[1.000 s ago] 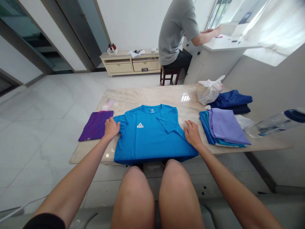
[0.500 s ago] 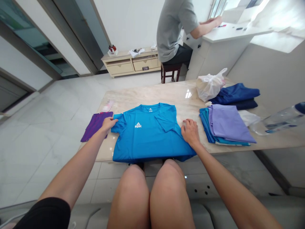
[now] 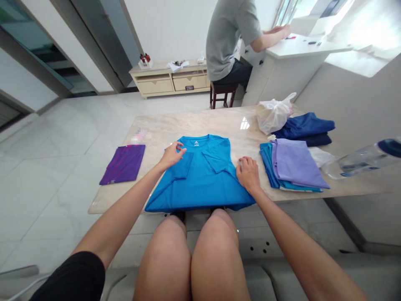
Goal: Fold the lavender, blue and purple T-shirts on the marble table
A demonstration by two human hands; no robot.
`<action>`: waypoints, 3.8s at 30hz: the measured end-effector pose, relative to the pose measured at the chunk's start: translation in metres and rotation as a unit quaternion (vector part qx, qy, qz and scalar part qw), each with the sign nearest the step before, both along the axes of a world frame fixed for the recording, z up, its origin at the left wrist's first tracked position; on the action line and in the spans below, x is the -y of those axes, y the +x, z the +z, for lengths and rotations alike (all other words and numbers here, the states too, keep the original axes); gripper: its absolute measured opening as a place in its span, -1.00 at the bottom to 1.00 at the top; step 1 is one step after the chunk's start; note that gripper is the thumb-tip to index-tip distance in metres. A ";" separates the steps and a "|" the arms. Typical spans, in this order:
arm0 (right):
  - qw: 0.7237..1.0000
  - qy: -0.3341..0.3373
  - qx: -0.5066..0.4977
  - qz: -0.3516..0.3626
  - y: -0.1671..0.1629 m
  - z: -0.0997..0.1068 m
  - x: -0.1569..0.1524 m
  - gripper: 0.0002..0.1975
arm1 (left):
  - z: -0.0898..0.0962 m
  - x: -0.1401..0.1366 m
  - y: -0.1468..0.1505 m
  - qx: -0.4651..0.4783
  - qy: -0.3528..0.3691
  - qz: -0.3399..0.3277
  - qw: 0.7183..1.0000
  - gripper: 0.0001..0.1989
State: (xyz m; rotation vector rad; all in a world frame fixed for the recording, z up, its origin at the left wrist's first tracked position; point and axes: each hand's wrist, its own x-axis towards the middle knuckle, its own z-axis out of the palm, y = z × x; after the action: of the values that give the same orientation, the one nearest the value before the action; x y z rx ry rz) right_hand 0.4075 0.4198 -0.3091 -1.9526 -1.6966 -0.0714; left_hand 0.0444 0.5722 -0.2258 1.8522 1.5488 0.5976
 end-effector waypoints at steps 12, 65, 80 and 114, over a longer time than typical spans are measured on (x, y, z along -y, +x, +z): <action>1.000 0.002 0.016 -0.003 0.001 -0.001 0.001 -0.68 | -0.064 0.005 -0.014 -0.133 0.123 -0.027 0.983 -0.75; 1.000 -0.009 0.018 -0.011 -0.002 0.003 0.003 -0.70 | -0.026 -0.011 -0.021 -0.188 0.140 0.048 0.971 -0.88; 1.000 -0.009 0.003 -0.010 -0.002 0.003 0.002 -0.67 | -0.043 0.029 0.018 -0.209 0.114 0.072 0.969 -0.70; 1.000 -0.013 -0.001 -0.015 -0.002 0.003 0.002 -0.68 | -0.035 -0.048 -0.014 -0.209 0.087 -0.173 0.959 -0.78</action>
State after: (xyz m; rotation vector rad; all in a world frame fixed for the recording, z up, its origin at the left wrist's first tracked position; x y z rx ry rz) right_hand 0.4055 0.4179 -0.3059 -1.9959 -1.6758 -0.0595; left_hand 0.0300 0.6204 -0.2605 2.4345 1.3983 0.1899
